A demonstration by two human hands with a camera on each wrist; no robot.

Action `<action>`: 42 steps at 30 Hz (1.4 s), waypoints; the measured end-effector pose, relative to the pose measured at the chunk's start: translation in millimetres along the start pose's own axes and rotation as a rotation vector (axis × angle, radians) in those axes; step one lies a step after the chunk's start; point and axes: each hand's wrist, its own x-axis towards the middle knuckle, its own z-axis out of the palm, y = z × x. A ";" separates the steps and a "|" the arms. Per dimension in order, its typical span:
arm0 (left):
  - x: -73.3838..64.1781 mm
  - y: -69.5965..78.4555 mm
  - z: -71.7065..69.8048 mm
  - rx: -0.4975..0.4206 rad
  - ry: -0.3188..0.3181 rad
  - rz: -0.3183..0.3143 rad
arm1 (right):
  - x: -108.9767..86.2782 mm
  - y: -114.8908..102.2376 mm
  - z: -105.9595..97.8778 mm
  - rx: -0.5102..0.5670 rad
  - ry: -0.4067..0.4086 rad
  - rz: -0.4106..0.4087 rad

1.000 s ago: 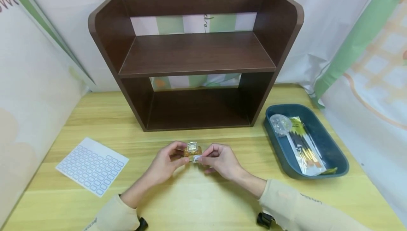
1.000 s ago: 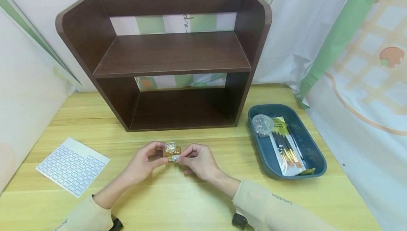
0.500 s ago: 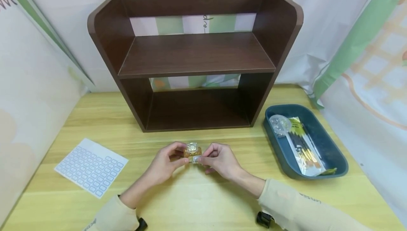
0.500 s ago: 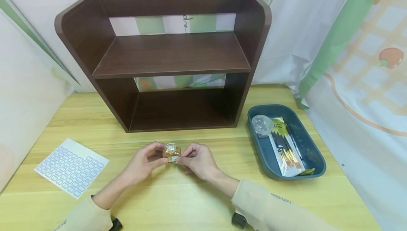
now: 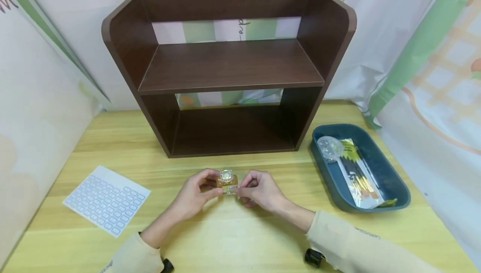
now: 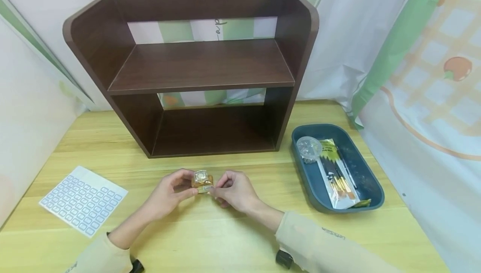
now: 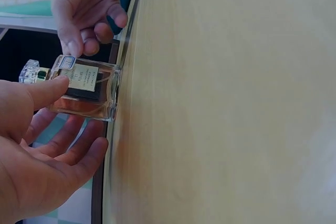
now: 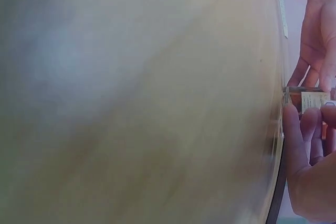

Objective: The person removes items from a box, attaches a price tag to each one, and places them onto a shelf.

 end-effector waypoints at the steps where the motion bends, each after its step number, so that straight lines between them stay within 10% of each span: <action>1: 0.1 0.2 0.2 0.000 0.001 -0.002 | -1.1 -0.5 -2.3 -0.009 -0.004 -0.002; 15: 0.2 0.0 1.7 -0.043 0.009 -0.048 | -15.9 -41.2 -64.2 -0.280 0.010 -0.446; 23: 2.0 -0.2 2.6 -0.103 0.000 -0.071 | -31.9 -89.7 -114.6 -0.395 0.147 -0.687; 35: 2.7 2.0 2.0 -0.120 -0.020 -0.076 | -23.3 -151.2 -174.5 0.149 0.326 -1.052; 42: 1.6 4.0 3.2 -0.120 -0.022 -0.067 | -8.0 -181.8 -196.9 0.252 0.388 -1.102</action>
